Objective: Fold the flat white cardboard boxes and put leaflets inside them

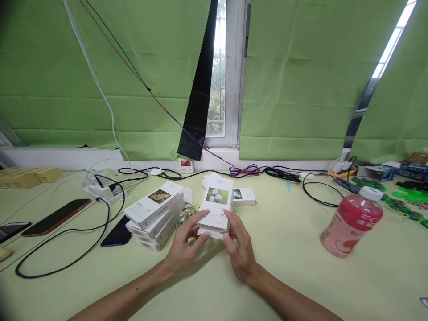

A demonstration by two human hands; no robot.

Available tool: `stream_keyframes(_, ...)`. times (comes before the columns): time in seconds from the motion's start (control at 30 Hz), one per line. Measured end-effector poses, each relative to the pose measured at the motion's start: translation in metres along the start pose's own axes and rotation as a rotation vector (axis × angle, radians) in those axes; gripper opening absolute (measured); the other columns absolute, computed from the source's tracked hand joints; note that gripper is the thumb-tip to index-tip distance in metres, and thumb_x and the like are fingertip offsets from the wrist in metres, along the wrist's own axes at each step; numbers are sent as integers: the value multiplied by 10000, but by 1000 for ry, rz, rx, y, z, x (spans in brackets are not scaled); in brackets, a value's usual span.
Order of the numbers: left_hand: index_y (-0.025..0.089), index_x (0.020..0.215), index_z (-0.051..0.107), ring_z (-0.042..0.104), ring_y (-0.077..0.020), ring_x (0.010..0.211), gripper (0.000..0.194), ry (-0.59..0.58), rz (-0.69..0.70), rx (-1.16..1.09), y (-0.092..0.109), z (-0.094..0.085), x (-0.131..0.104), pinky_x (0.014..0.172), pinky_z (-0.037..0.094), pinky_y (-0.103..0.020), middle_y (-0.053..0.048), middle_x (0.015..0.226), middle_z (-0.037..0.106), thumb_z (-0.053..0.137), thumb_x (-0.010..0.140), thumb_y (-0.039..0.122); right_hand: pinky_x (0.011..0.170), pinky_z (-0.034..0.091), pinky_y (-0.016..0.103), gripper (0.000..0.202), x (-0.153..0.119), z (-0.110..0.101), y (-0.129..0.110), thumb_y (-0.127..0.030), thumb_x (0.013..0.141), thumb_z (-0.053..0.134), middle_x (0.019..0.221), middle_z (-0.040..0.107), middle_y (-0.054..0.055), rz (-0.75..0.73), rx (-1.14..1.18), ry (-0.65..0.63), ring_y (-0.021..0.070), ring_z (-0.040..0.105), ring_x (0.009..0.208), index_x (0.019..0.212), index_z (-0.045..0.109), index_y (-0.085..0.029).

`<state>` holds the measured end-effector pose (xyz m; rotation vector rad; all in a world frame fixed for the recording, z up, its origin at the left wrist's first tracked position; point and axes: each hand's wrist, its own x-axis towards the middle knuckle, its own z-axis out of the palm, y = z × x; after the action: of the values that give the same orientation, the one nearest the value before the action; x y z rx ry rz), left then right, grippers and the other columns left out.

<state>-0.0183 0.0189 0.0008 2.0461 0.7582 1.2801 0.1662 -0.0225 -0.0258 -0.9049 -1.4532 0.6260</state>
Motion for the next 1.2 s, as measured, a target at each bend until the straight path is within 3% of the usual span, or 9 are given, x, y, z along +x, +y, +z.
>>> stream_keyframes(0.2,222,1382,561,671,-176,851,456,18,1,-15,1,0,1,642,575,-256,-134,1234,657,618,951,359,659,565,315,529,0,0,2,-419,997,479,1354,603,108,-18,23,-49,228,691,907,1504,398,-292)
stream_keyframes(0.47,230,1409,538,666,-168,853,465,16,0,-9,2,-1,0,647,572,-250,-126,1238,654,598,964,353,742,578,328,525,0,2,-4,-344,1003,502,1410,565,111,-69,5,-55,205,703,896,1507,357,-326)
stream_keyframes(1.2,226,1348,609,535,-107,670,380,36,111,60,4,-2,3,543,452,-205,-56,934,631,584,973,283,641,572,271,435,-1,6,-4,-306,1020,499,1394,560,142,-119,-33,4,170,723,831,1430,355,-288)
